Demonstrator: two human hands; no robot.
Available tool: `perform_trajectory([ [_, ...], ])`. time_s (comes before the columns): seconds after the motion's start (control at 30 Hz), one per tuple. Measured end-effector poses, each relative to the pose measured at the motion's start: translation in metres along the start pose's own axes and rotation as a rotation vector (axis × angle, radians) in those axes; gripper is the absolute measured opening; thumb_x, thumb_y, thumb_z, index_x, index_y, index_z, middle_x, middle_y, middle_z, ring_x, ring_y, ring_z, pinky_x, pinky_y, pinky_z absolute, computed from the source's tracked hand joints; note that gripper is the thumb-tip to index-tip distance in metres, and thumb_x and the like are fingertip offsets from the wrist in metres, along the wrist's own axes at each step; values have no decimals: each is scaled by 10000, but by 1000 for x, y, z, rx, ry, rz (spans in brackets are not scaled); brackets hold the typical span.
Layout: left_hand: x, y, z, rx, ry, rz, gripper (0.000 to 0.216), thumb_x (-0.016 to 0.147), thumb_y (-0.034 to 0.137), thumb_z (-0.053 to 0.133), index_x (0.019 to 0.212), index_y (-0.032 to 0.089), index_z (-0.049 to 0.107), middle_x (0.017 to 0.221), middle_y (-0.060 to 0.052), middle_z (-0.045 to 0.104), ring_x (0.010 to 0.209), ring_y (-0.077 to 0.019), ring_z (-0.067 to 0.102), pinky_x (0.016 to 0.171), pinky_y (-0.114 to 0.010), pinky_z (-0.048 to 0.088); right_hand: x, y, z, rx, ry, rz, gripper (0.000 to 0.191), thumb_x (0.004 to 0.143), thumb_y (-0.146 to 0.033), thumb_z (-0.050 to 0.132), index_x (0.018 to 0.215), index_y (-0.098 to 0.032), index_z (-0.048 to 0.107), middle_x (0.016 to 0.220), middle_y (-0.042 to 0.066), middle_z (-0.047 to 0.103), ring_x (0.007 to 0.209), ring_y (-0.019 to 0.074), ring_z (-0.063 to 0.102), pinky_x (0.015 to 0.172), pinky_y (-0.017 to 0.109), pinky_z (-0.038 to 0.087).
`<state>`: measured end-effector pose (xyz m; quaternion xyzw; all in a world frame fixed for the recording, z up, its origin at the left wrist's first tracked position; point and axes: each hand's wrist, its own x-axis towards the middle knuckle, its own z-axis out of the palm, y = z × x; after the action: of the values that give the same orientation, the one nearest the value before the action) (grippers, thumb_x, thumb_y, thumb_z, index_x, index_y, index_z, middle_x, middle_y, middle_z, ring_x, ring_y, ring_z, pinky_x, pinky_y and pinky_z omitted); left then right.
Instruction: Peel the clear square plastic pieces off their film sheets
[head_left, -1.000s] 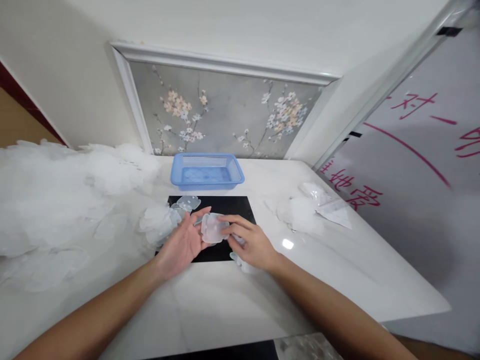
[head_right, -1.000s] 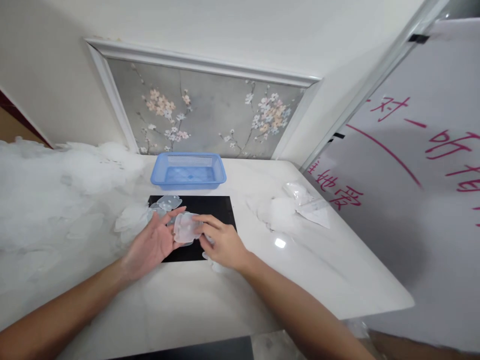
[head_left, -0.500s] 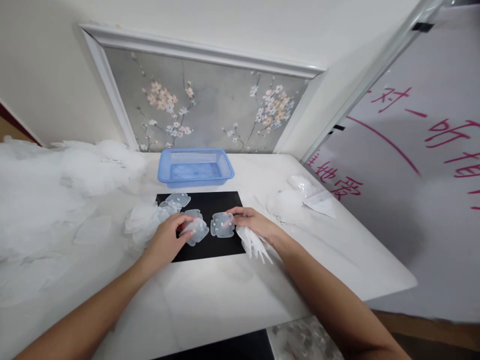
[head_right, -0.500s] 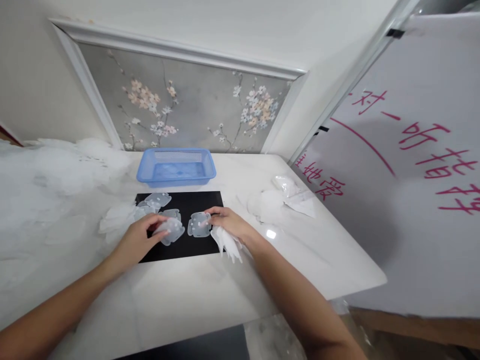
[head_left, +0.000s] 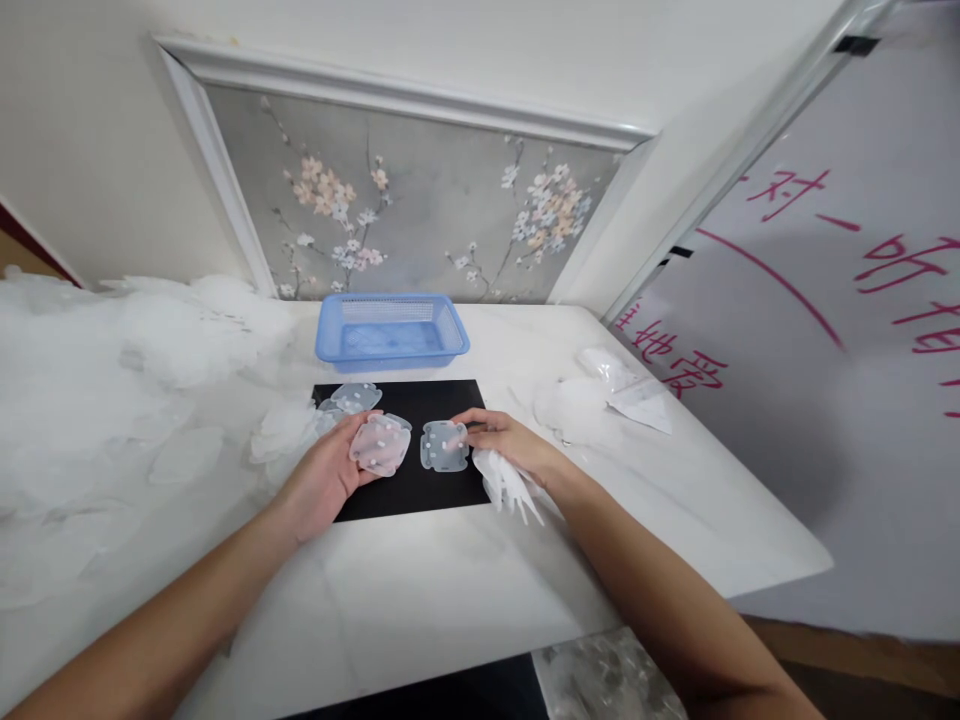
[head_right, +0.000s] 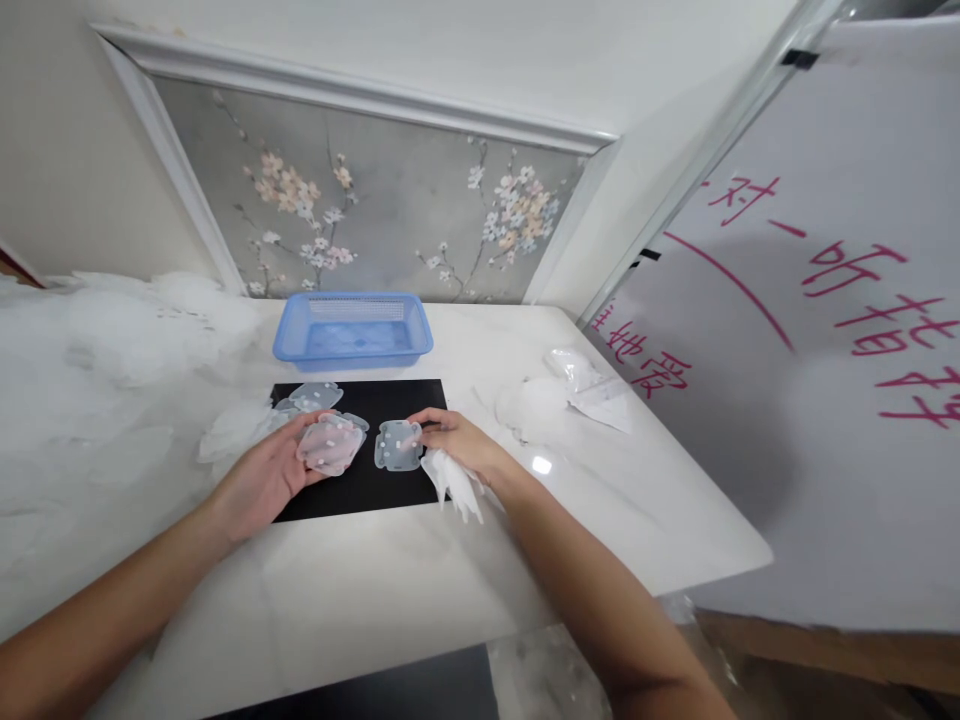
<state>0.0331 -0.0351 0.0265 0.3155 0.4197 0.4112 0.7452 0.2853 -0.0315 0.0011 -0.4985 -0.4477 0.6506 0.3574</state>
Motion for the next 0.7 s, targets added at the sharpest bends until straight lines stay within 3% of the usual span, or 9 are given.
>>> perform_trajectory([
  [0.43,-3,3,2,-80,-37,-61,441,932,465,443,1236,161,540,1239,-148,633,1088,-290,626,960,-514,477,-1,1,2,-46,3,-16,329,614,-301,734,916,-189,664,736,-5,649,690,152,565,656,282,384],
  [0.57,-4,3,2,-98,-65,-60,464,932,484,430,1245,157,534,1219,-150,646,1132,-297,609,988,-518,450,-1,3,3,-107,26,-145,233,700,-375,698,833,-187,665,770,15,650,686,153,552,661,296,393],
  [0.7,-4,1,0,-118,-106,-44,462,930,503,430,1222,165,552,1220,-137,650,1148,-278,602,1008,-458,438,-6,2,6,-371,86,-339,263,836,-412,590,982,-210,674,659,-13,559,586,135,465,598,291,378],
])
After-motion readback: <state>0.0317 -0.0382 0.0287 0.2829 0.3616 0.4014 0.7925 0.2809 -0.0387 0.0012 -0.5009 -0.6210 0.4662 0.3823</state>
